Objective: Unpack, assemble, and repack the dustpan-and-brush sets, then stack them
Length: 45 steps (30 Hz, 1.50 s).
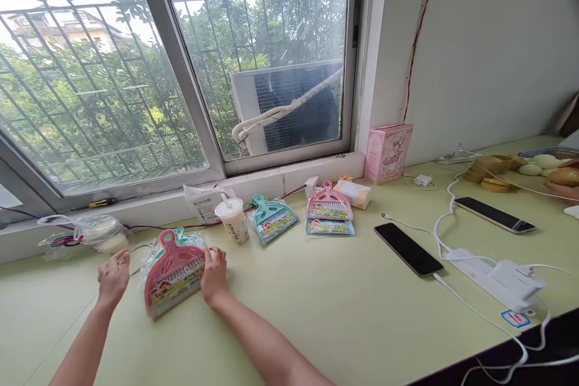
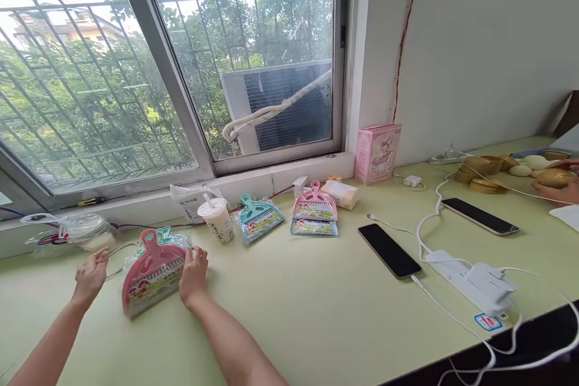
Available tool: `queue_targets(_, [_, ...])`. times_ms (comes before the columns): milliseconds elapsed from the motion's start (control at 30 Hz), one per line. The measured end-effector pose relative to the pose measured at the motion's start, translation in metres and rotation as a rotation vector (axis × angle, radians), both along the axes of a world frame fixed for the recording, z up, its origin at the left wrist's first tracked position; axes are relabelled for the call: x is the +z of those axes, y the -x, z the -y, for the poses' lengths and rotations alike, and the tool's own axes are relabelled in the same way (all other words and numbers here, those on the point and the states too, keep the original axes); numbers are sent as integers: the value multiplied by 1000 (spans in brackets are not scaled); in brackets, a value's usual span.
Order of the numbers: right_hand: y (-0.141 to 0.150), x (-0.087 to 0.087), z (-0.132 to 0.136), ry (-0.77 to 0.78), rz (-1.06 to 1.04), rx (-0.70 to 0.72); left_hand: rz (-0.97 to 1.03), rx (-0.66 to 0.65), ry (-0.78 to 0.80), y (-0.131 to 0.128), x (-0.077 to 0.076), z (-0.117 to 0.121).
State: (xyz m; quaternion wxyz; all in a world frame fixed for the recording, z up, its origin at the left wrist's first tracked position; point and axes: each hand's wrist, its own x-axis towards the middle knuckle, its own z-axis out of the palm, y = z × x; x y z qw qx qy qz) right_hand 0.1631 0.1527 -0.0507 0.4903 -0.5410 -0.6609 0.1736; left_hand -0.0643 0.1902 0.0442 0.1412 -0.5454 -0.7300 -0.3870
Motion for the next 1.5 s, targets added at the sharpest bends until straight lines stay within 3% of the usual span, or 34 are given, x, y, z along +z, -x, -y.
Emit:
queue_targets(67, [0,-1,-4,28,-12,-5,53,66,-203,-30,-1,13])
queue_targets(133, [0,0,-8,87,-33,26,-1,-65,-319,-69,-10,29])
queue_targets(233, [-4,3,-9,164,-103,77,-97,-226,-218,-114,-35,46])
queue_targets(300, [-17,4,0,159,-167,103,-110,-232,-72,-128,-54,47])
queue_targets(400, [-63,5,33,42,-233,179,-129,-181,60,-126,-74,36])
queue_targets(533, [-164,9,97,-70,-143,318,-150,-155,80,-115,-80,14])
queue_targets(667, [-260,13,129,-76,-112,136,-183,-145,50,-109,-79,-2])
queue_targets(767, [-313,9,115,-105,8,-115,-196,-154,41,-109,-76,-10])
queue_targets(867, [-347,2,83,-99,144,-402,-169,-136,58,-111,-71,-16])
queue_targets(1000, [-369,-12,49,14,277,-567,-141,-157,-17,-115,-63,-15])
queue_targets(1100, [-377,-20,39,87,242,-667,-122,-140,-108,-122,-59,-4])
queue_targets(1233, [-385,-22,38,81,144,-805,-109,-50,-257,-134,-61,16])
queue_targets(1333, [-394,-21,41,71,95,-832,-71,-8,-306,-148,-67,30])
queue_targets(1500, [-419,-22,47,99,-76,-836,-78,-107,-278,-189,-70,52])
